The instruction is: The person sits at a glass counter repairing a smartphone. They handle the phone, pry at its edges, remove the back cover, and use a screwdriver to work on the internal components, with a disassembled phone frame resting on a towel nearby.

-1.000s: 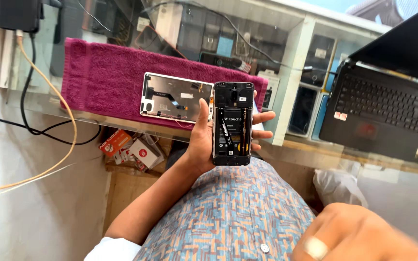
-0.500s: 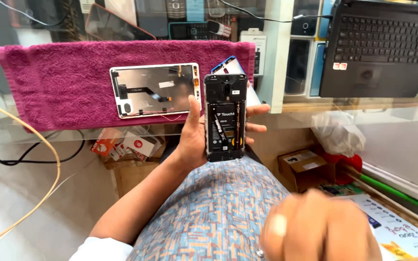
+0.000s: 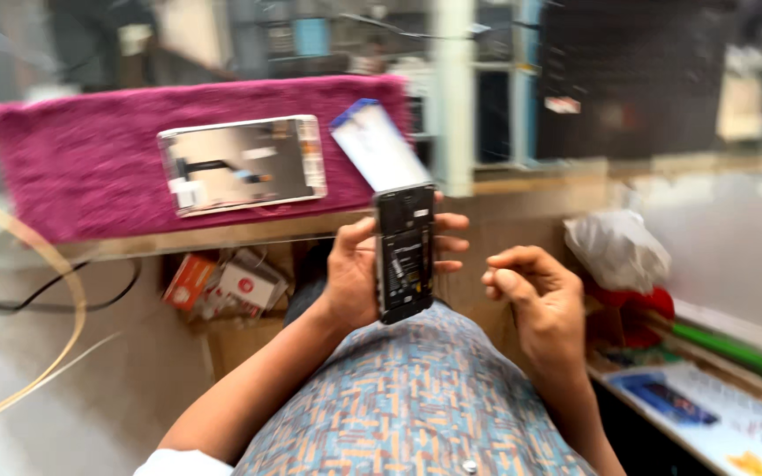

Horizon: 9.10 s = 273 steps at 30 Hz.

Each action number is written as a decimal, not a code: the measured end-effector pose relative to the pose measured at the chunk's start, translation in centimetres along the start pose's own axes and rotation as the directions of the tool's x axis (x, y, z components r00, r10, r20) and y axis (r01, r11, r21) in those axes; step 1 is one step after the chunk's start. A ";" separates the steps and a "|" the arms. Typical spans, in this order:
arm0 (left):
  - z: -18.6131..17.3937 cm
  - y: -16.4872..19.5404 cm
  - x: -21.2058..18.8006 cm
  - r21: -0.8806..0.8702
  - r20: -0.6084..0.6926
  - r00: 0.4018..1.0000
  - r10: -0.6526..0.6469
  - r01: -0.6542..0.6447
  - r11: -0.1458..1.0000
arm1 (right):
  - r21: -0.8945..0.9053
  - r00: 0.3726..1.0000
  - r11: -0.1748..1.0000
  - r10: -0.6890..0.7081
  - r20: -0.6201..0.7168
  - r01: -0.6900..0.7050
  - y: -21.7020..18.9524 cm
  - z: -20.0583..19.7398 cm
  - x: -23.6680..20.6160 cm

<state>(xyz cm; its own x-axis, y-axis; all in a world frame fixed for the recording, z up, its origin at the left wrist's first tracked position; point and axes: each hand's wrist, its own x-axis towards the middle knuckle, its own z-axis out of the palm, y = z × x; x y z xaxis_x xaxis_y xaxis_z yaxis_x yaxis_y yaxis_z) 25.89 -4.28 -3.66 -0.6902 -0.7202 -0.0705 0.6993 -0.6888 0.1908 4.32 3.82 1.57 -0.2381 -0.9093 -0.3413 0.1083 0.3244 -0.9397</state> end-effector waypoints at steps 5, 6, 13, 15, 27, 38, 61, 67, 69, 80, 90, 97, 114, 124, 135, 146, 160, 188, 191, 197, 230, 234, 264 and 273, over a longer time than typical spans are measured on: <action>2.1 -9.8 1.8 -0.191 0.128 0.986 -0.105 0.128 0.973 | -0.015 0.999 1.000 -0.022 -0.026 0.022 2.4 -8.5 -5.2; 2.8 -11.9 2.1 -0.171 0.124 0.984 -0.124 0.145 0.975 | -0.018 0.998 0.999 -0.041 -0.037 0.040 2.8 -10.2 -6.2; 7.1 -27.0 2.7 -0.147 0.016 0.971 -0.240 0.240 0.960 | -0.223 0.984 0.975 -0.039 -0.176 -0.002 7.1 -21.7 -14.3; 8.0 -30.4 2.8 -0.127 -0.045 0.958 -0.282 0.274 0.953 | -0.262 0.985 0.964 0.006 -0.172 -0.052 8.6 -25.0 -16.4; 10.5 -40.2 3.4 0.169 -0.157 0.873 -0.461 0.483 0.859 | 0.201 0.999 0.979 0.033 0.035 -0.039 15.5 -30.8 -24.5; 10.5 -49.5 1.4 0.023 -0.074 0.691 -0.719 0.722 0.691 | 0.198 0.907 0.974 -0.015 -0.420 0.108 19.6 -33.7 -33.5; 17.4 -88.3 -12.0 0.072 -0.135 0.636 -0.760 0.771 0.633 | -0.513 0.187 0.574 -0.530 -0.827 -0.639 40.1 -85.5 -67.9; 18.6 -91.2 -12.8 0.060 -0.130 0.677 -0.724 0.735 0.676 | -0.511 0.216 0.481 -0.543 -0.812 -0.712 40.2 -91.6 -66.1; 19.0 -91.9 -13.0 0.066 -0.124 0.685 -0.718 0.727 0.683 | -0.473 0.204 0.481 -0.510 -0.836 -0.738 40.1 -92.3 -65.5; 19.3 -93.5 -13.1 0.040 -0.148 0.736 -0.661 0.672 0.739 | -0.316 0.350 0.842 -0.165 -0.922 -0.437 39.5 -97.6 -68.7; 19.6 -95.3 -12.9 0.037 -0.127 0.720 -0.682 0.691 0.722 | -0.208 0.457 0.951 -0.083 -0.886 -0.230 40.3 -99.4 -68.4; 20.1 -95.7 -12.3 0.072 -0.128 0.729 -0.672 0.683 0.727 | 0.148 0.313 0.936 0.043 -0.949 0.319 40.1 -99.0 -69.3; 19.1 -83.2 -11.8 -0.075 -0.077 0.873 -0.482 0.477 0.876 | 0.491 0.663 0.704 0.038 -0.748 0.514 30.9 -78.9 -57.1; 14.6 -60.8 -12.2 -0.087 0.020 0.980 -0.196 0.197 0.976 | 0.580 0.960 0.804 0.043 -0.275 0.130 22.1 -52.9 -40.4; 8.8 -39.6 -14.7 -0.110 -0.012 0.996 0.086 -0.087 0.990 | 0.517 0.999 0.855 -0.033 -0.020 0.038 14.5 -31.7 -27.4; 5.1 -30.5 -13.1 -0.125 -0.194 0.904 0.381 -0.408 0.904 | 0.295 0.982 0.955 -0.079 0.174 0.025 10.5 -23.8 -13.1; 6.1 -18.1 4.0 -0.003 -0.262 0.755 0.601 -0.624 0.782 | 0.058 0.808 0.959 -0.266 0.526 0.278 -2.1 -16.6 7.8; 0.4 8.2 7.7 -0.085 -0.141 0.980 0.139 -0.152 0.985 | 0.071 0.991 0.994 -0.095 0.098 0.088 -1.7 2.6 12.2; 0.2 8.4 8.0 -0.059 -0.185 0.971 0.151 -0.165 0.985 | 0.148 0.996 0.989 -0.035 0.083 0.022 -1.5 2.5 12.2; 0.2 8.3 8.0 -0.082 -0.229 0.969 0.097 -0.118 0.990 | 0.034 0.992 0.992 -0.122 0.019 0.121 -2.8 2.3 13.7; -0.6 4.3 7.5 0.156 -0.134 0.918 0.374 -0.353 0.923 | -0.432 0.866 0.754 -0.385 0.320 0.495 -6.8 3.1 12.1; -0.1 4.1 7.7 0.236 -0.138 0.911 0.389 -0.351 0.906 | -0.440 0.878 0.763 -0.369 0.306 0.474 -7.3 2.8 11.8; -0.8 4.0 11.1 0.725 -0.251 0.865 0.435 -0.129 0.676 | -0.512 0.808 0.627 -0.418 0.416 0.588 -7.5 1.8 15.7; -0.8 4.2 11.1 0.741 -0.267 0.867 0.420 -0.094 0.665 | -0.522 0.819 0.632 -0.413 0.399 0.573 -6.9 1.6 15.8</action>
<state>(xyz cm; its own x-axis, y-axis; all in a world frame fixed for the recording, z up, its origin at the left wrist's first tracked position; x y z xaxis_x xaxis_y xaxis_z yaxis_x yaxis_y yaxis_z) 21.29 -15.22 -4.39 -0.2552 -0.9360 -0.2425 0.3917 -0.3294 0.8591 1.36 -13.16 2.70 0.1452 -0.9824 0.1172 -0.5717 -0.1800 -0.8005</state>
